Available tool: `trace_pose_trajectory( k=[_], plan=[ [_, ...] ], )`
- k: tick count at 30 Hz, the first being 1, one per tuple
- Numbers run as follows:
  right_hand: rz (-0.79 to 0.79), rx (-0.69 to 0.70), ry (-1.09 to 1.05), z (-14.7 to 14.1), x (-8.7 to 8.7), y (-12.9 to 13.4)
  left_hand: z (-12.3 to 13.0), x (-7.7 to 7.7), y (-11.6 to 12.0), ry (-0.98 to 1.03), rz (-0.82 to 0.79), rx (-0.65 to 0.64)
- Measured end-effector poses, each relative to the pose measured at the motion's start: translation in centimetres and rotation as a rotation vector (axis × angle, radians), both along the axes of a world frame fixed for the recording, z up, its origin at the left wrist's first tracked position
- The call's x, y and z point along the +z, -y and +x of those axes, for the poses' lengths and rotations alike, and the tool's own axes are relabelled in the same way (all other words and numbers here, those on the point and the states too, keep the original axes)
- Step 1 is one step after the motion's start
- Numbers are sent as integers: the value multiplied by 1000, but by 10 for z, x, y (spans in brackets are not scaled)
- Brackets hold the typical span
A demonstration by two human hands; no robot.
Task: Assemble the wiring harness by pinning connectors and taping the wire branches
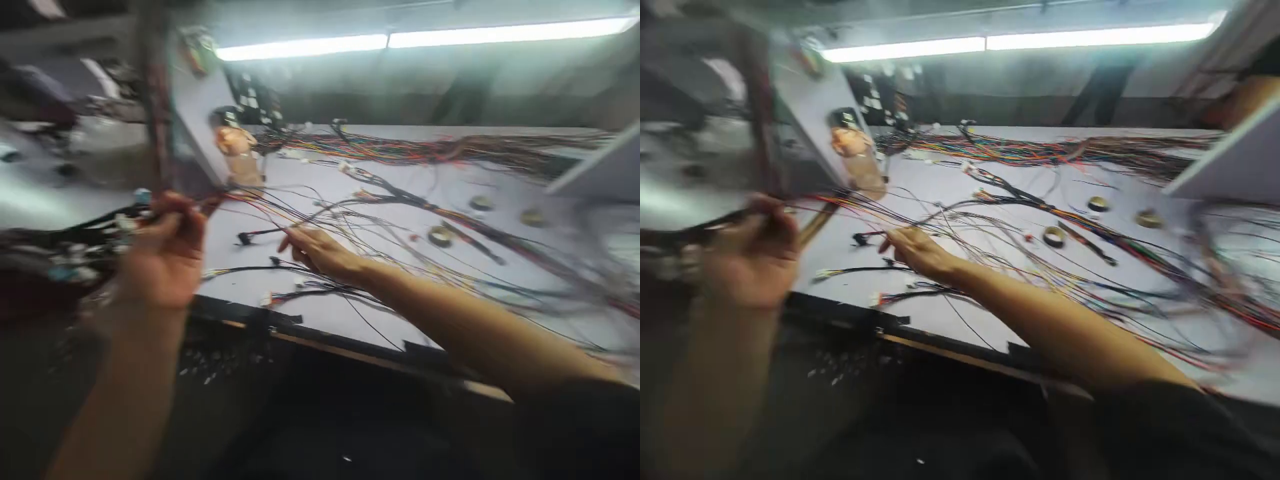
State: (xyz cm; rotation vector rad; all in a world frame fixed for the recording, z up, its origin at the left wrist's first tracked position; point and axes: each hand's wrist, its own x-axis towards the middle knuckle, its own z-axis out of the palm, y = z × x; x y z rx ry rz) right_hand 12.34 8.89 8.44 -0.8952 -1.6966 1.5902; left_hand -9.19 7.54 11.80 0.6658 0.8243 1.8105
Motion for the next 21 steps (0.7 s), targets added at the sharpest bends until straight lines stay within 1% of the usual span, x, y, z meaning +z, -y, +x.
trace_pose_trajectory(
  k=[2, 3, 5, 8, 10, 12, 15, 18, 21],
  plan=[
    [-94, 73, -12, -10, -21, 9, -15, -11, 10, -4, -67, 31],
    [-124, 105, -23, -14, -30, 13, -19, -19, 14, 7, -110, 34],
    [-121, 139, -31, -19, -42, 21, -22, -39, 22, 33, -170, 31],
    [-111, 242, -24, -20, -46, 31, -18, -64, 29, 55, -221, 53],
    [-116, 324, -9, -18, -43, 35, -13, -75, 32, 54, -251, 71],
    [-78, 371, 40, -16, -40, 37, -9, -82, 35, 38, -270, 70],
    [28, 397, 167, -15, -39, 38, -5, -88, 39, 0, -290, 22],
    [84, 424, 258, -14, -39, 38, -5, -91, 42, -3, -327, -27],
    [99, 465, 291, -15, -40, 37, -6, -92, 44, 30, -349, -49]
  ],
)
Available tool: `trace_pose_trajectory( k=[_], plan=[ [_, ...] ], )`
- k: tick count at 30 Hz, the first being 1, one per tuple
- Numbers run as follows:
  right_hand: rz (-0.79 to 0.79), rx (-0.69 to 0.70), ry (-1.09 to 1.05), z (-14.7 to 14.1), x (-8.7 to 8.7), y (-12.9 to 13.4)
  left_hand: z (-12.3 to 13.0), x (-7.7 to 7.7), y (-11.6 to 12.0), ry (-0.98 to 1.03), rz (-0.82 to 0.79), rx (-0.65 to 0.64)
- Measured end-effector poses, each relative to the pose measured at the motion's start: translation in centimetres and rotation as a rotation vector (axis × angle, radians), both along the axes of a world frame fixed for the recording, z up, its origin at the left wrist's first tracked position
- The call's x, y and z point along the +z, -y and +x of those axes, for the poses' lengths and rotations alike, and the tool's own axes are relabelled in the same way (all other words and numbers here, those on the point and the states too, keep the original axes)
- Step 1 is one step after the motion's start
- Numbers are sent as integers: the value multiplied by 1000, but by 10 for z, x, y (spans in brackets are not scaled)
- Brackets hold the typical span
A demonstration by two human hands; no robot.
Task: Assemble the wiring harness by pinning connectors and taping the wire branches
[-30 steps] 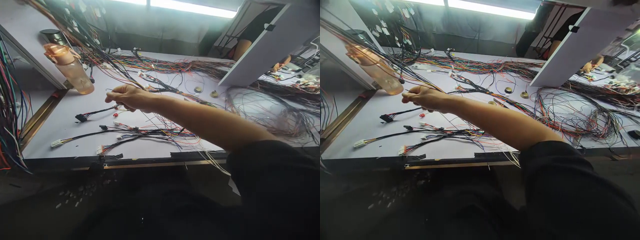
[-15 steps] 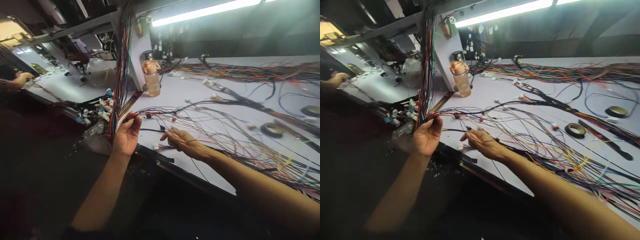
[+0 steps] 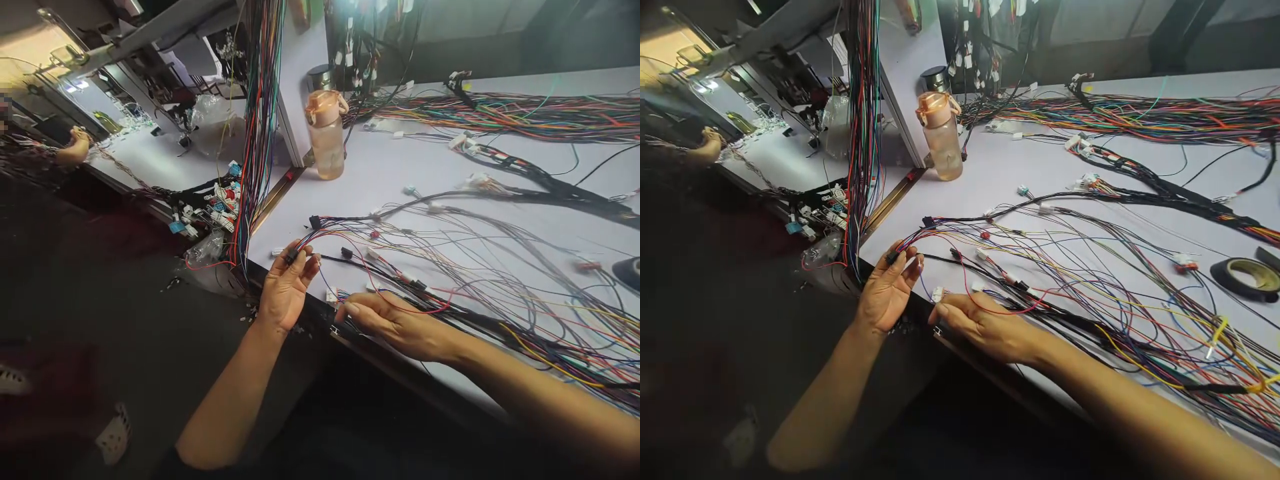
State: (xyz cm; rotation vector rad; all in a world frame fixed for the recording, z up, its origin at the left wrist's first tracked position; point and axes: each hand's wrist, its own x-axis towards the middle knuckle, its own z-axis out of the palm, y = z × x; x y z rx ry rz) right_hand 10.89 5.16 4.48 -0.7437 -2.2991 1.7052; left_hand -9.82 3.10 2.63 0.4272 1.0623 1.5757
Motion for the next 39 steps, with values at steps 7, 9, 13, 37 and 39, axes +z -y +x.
trace_pose_trajectory(
  k=[7, 9, 13, 37, 39],
  plan=[
    [61, -39, 16, -1, -2, 0, -3, -4, 4, 66, -16, 1],
    [50, -55, 41, -1, -1, 0, -3, -5, 5, 53, -31, 10],
    [9, -124, 91, -3, 5, 3, 2, -4, 7, 33, -32, 27],
    [-41, -323, -156, -22, -6, 3, 18, 2, 26, -113, 51, -42],
    [-31, -316, -154, -22, -6, 3, 18, 0, 27, -145, 66, -42]
  ],
)
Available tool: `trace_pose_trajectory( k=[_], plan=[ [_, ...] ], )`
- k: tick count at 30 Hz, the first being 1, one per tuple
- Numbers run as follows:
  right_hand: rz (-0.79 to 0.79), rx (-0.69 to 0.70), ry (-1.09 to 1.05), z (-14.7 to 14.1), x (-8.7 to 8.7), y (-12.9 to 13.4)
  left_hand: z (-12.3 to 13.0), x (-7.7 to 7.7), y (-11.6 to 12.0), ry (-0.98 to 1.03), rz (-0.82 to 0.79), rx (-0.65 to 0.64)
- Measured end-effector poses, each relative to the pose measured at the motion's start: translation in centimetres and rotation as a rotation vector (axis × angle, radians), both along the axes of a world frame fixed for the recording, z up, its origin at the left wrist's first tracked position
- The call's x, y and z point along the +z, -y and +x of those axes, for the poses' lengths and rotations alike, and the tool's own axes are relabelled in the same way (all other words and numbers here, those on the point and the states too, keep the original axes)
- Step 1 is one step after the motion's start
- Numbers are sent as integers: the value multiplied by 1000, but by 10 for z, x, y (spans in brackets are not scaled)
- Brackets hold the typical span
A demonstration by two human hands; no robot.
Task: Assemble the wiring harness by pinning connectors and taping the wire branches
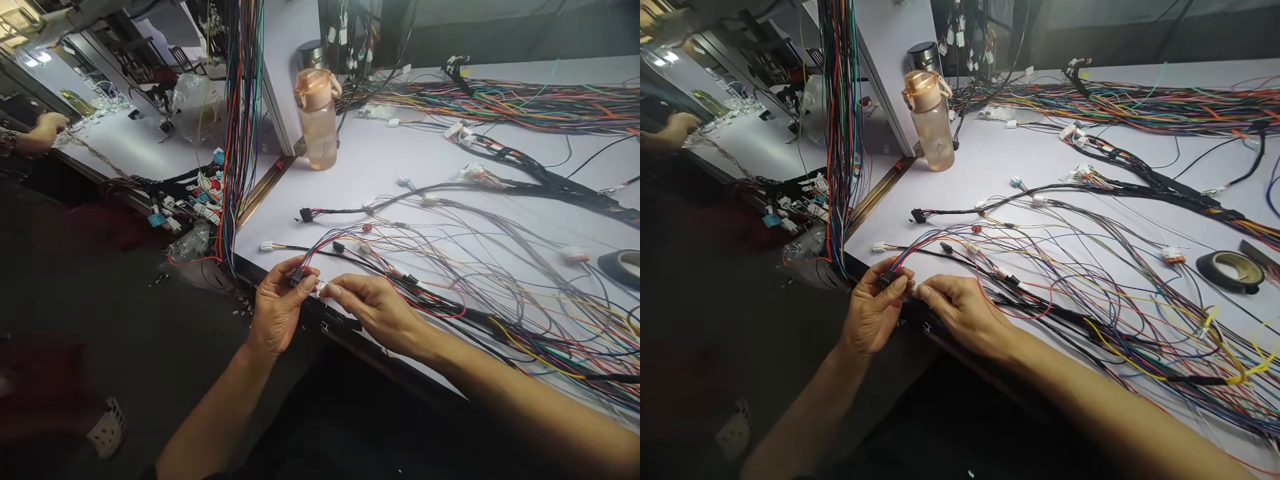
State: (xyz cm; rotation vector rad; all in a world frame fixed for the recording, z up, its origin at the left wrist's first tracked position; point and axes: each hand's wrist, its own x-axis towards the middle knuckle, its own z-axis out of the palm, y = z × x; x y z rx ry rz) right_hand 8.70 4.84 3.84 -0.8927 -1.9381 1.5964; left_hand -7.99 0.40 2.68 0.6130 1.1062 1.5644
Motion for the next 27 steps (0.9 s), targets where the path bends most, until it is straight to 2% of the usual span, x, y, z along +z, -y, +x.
trace_pose_trajectory(
  k=[6, 12, 16, 18, 23, 27],
  plan=[
    [91, -34, -7, 0, -4, 2, 2, -2, 1, -80, 45, -22],
    [67, -184, -66, 0, -8, 3, -2, -4, 4, -87, 43, -33],
    [170, -199, -78, 0, -13, 0, -14, -5, 10, -79, 10, -225],
    [199, -203, -66, 0, -16, -1, -19, -5, 15, -102, -9, -254],
    [226, -195, -45, 1, -21, -1, -29, -7, 23, -299, -94, -257],
    [244, -174, -45, 0, -22, 0, -41, -12, 27, -583, 1, -223]
  ],
)
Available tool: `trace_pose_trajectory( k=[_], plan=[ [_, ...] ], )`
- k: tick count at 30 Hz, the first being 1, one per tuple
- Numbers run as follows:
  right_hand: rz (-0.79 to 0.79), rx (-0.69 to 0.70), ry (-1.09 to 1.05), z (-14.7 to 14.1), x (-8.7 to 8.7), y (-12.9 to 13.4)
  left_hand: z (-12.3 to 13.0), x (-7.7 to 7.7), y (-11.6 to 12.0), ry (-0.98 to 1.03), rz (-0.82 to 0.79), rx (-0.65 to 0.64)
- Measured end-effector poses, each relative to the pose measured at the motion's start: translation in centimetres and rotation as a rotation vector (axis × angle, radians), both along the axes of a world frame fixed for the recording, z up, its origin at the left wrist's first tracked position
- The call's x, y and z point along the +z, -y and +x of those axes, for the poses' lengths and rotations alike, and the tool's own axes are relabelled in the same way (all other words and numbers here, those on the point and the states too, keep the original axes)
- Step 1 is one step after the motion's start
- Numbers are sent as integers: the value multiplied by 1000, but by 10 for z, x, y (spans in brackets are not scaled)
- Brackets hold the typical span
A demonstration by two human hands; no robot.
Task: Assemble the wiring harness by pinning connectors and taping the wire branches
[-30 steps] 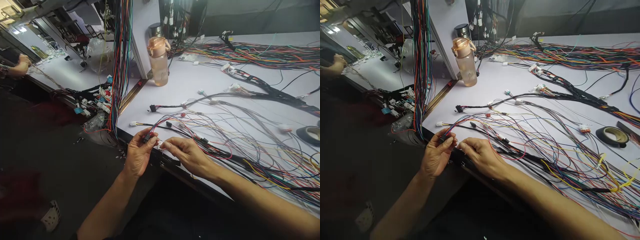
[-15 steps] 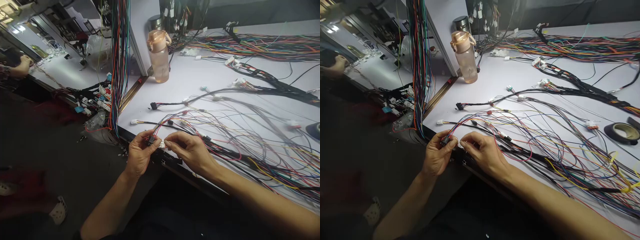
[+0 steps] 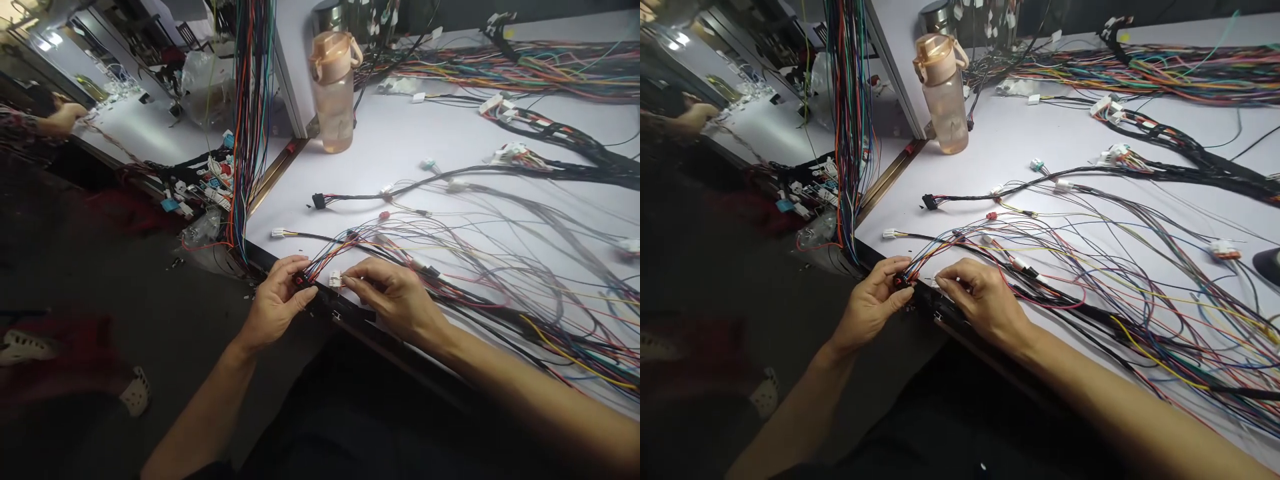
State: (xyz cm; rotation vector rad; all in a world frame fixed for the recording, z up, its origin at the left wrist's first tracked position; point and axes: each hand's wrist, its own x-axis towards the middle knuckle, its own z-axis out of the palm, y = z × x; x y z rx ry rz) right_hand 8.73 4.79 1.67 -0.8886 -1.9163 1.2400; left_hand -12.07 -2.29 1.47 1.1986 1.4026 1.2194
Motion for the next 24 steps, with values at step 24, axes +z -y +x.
trace_pose_trajectory(
  k=[24],
  plan=[
    [86, 82, -65, -2, 13, 11, -1, 1, 3, 518, -97, -45]
  ],
)
